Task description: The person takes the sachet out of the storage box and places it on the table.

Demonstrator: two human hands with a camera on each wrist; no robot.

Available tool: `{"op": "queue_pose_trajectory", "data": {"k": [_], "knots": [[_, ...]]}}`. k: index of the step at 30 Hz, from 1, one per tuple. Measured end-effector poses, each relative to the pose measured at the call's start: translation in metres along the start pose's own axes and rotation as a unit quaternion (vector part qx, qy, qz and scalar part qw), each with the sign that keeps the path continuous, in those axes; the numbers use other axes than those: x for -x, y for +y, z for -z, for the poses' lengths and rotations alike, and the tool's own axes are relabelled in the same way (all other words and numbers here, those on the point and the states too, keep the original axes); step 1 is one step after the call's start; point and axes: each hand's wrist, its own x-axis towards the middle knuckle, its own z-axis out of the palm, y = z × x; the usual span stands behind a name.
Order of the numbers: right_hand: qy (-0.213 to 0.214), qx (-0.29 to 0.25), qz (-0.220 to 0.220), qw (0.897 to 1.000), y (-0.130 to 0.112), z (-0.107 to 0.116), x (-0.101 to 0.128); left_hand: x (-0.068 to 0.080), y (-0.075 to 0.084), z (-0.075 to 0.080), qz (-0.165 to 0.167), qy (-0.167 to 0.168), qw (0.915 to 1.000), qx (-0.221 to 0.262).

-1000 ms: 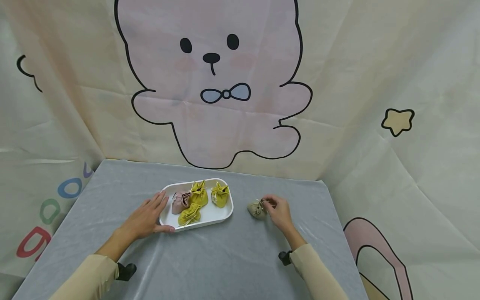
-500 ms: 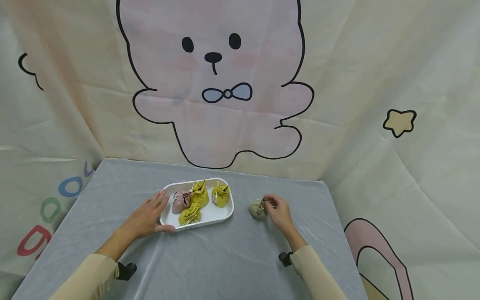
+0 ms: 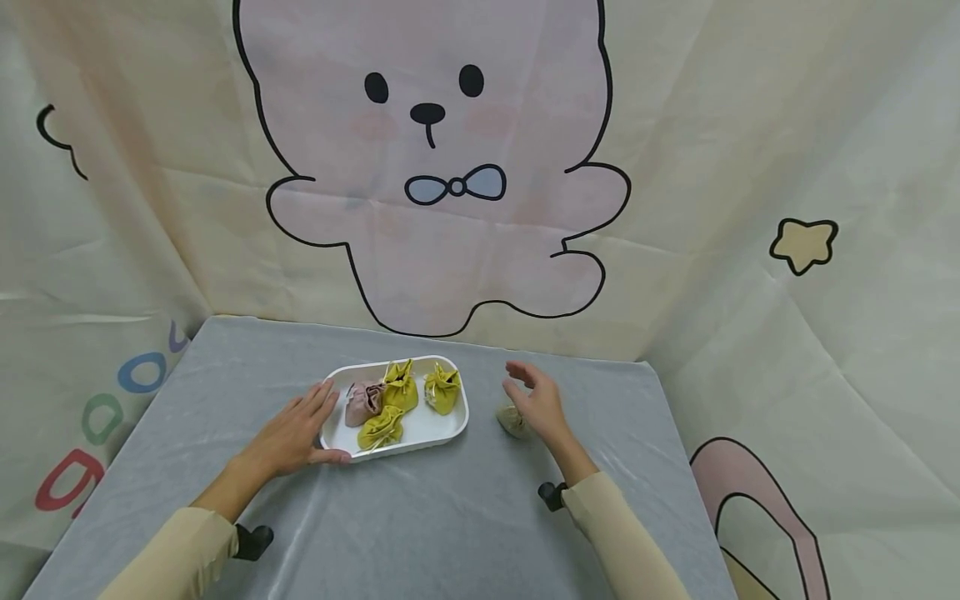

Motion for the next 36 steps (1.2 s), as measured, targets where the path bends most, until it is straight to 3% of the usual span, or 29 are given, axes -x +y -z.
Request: {"op": "queue_pose_trajectory", "data": {"k": [8, 22, 36], "knots": [[-0.039, -0.035, -0.029, 0.998, -0.025, -0.025, -0.013, -0.001, 0.000, 0.000, 0.002, 0.000, 1.0000, 0.004], [-0.094, -0.035, -0.021, 0.995, -0.026, -0.074, -0.024, 0.000, 0.000, 0.000, 0.002, -0.001, 1.0000, 0.008], [-0.093, -0.004, -0.028, 0.995, -0.022, -0.086, -0.024, -0.001, 0.001, 0.001, 0.002, 0.001, 0.9999, 0.011]]}}
